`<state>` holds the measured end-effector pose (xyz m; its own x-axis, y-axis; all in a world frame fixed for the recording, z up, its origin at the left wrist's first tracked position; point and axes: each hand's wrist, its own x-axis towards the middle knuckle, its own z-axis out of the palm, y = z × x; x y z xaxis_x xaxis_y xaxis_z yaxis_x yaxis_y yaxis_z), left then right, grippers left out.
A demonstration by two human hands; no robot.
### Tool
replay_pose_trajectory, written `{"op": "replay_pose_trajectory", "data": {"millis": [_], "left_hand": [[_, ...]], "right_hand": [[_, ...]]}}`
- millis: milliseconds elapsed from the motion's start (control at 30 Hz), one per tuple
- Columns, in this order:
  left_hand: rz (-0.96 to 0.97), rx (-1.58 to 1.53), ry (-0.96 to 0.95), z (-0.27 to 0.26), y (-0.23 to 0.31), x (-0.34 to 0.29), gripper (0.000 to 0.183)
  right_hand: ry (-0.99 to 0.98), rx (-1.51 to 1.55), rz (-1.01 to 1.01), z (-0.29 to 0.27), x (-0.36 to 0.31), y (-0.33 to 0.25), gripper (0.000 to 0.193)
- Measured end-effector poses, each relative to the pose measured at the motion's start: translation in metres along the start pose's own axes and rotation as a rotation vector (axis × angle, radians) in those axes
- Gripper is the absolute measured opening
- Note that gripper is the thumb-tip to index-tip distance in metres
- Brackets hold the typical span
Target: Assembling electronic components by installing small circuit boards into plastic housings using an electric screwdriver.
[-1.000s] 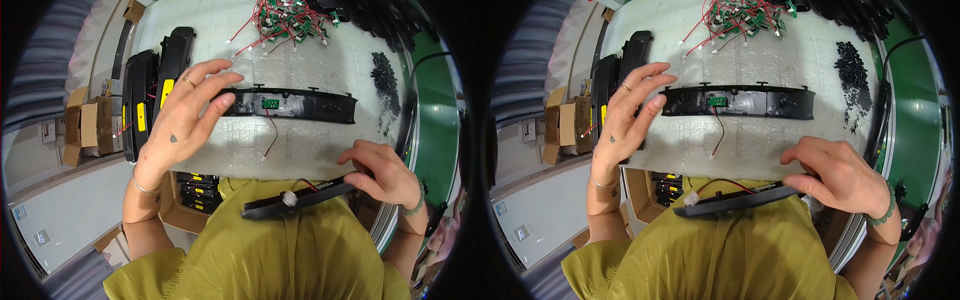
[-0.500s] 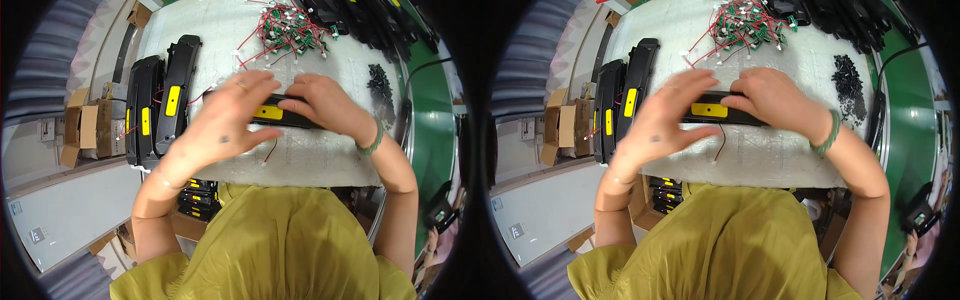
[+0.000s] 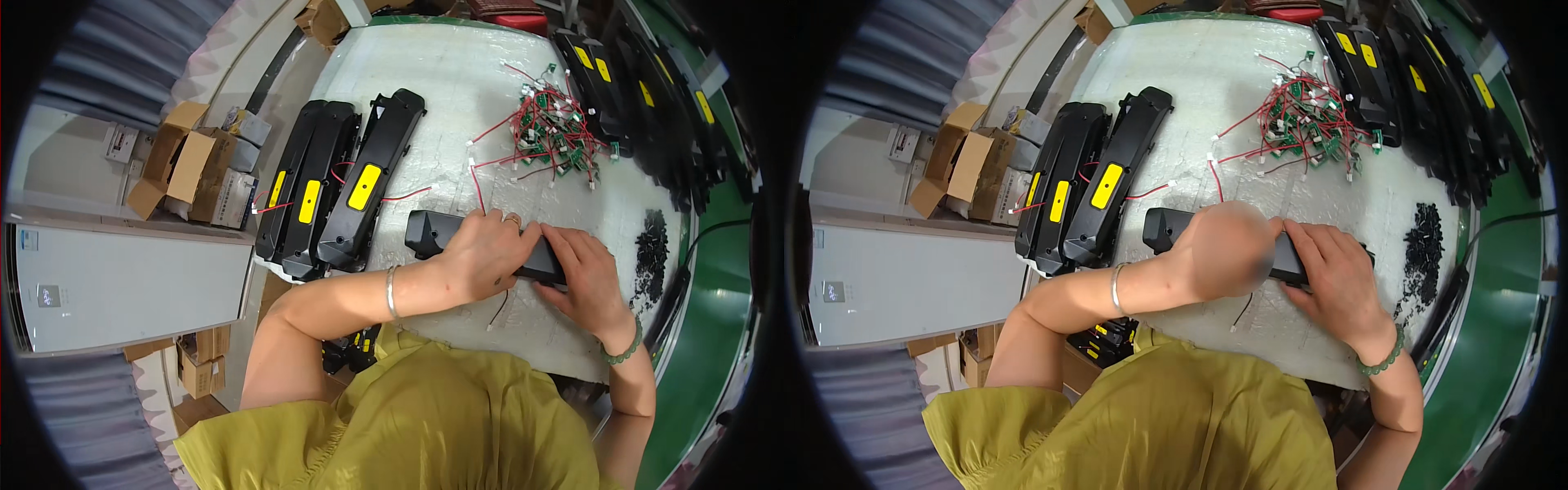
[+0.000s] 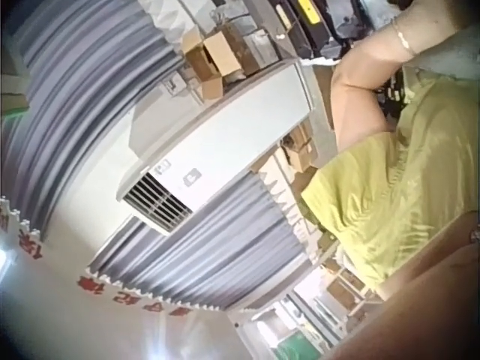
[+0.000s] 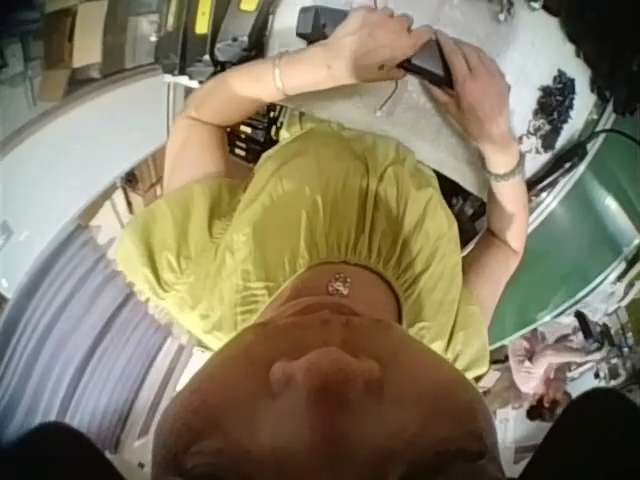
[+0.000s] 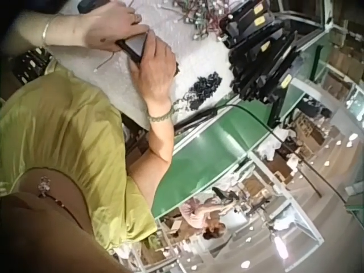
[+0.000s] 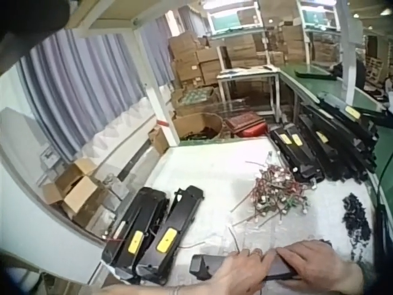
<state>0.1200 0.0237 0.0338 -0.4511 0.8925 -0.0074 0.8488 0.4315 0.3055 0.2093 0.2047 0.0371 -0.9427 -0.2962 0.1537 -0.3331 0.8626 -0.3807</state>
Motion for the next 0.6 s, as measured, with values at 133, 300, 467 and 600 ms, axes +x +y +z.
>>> {"op": "replay_pose_trajectory", "data": {"millis": [133,300,467,600], "left_hand": [[-0.105,-0.213,0.069,-0.054,-0.014,-0.018,0.065],[-0.386,-0.508,0.552,-0.132,-0.058,-0.063,0.049],[-1.020,-0.222,0.465,-0.125,-0.169,-0.150,0.069],[-1.053,-0.033,0.228,-0.094,-0.158,-0.138,0.082]], "right_hand": [[0.300,-0.095,-0.180,-0.040,0.018,-0.002,0.063],[0.977,0.439,0.097,-0.050,0.034,0.013,0.024],[0.220,0.936,0.309,0.043,0.130,-0.006,0.052],[0.246,0.684,0.207,0.109,0.191,-0.038,0.065]]}}
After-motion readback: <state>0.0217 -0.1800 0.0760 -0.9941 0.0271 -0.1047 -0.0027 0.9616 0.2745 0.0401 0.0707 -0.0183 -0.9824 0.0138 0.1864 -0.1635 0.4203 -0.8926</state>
